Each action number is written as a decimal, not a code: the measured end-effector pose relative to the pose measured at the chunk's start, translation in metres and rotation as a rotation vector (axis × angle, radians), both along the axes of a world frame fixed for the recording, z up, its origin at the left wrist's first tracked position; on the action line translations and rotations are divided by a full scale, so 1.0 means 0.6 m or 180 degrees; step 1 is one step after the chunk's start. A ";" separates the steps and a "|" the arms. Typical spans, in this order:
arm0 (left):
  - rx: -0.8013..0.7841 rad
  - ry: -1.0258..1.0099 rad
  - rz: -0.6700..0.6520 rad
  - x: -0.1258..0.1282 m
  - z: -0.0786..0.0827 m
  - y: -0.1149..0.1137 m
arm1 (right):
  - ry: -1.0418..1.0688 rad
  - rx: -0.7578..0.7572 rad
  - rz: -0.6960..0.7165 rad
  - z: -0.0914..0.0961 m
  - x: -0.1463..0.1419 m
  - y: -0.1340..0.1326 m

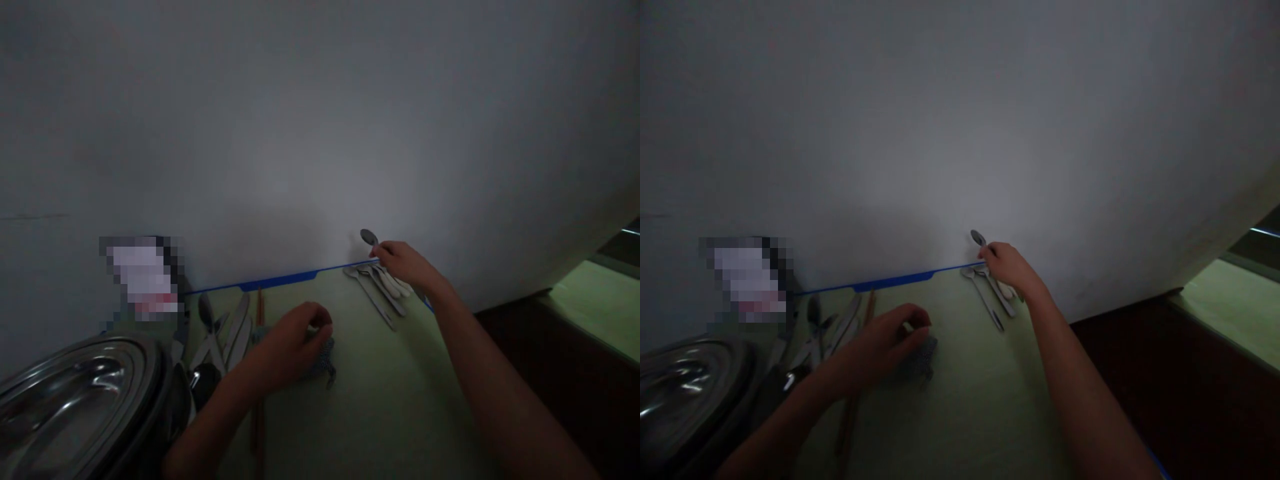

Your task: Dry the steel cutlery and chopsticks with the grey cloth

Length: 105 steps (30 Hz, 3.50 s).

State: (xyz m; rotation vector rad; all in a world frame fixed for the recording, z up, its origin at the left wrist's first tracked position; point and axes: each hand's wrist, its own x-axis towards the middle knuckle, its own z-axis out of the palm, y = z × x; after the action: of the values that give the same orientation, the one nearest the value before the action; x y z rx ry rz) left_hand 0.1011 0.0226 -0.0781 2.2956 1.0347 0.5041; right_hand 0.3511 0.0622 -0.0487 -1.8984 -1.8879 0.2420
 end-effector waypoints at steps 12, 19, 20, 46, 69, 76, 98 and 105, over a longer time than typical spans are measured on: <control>0.0641 0.0628 -0.0156 0.020 -0.099 0.007 | -0.0953 -0.0697 -0.0815 -0.086 0.006 0.045; 0.0600 0.0706 -0.0212 0.020 -0.088 0.005 | -0.1048 -0.0649 -0.0897 -0.096 -0.001 0.047; 0.0585 0.0727 -0.0222 0.020 -0.087 0.005 | -0.1067 -0.0645 -0.0911 -0.098 -0.001 0.047; 0.0660 0.0741 -0.0278 0.016 -0.089 0.004 | -0.1227 -0.0523 -0.1086 -0.110 -0.013 0.043; 0.0676 0.0834 -0.0282 0.018 -0.086 0.003 | -0.1385 -0.0657 -0.0987 -0.106 -0.010 0.043; 0.0710 0.0831 -0.0271 0.013 -0.086 0.000 | -0.1377 -0.0629 -0.0919 -0.095 -0.017 0.034; 0.0988 0.1797 0.0719 -0.141 0.061 -0.057 | -0.0541 -0.0348 0.2255 -0.063 -0.203 -0.092; 0.1072 0.1814 0.0947 -0.148 -0.067 -0.193 | -0.0511 0.0410 0.2328 -0.180 -0.227 -0.069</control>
State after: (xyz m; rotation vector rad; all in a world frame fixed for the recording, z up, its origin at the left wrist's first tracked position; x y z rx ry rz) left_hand 0.0121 -0.0932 -0.1182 2.6730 1.6899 0.1325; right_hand 0.2147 0.0210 -0.1565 -1.1029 -2.5734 0.1844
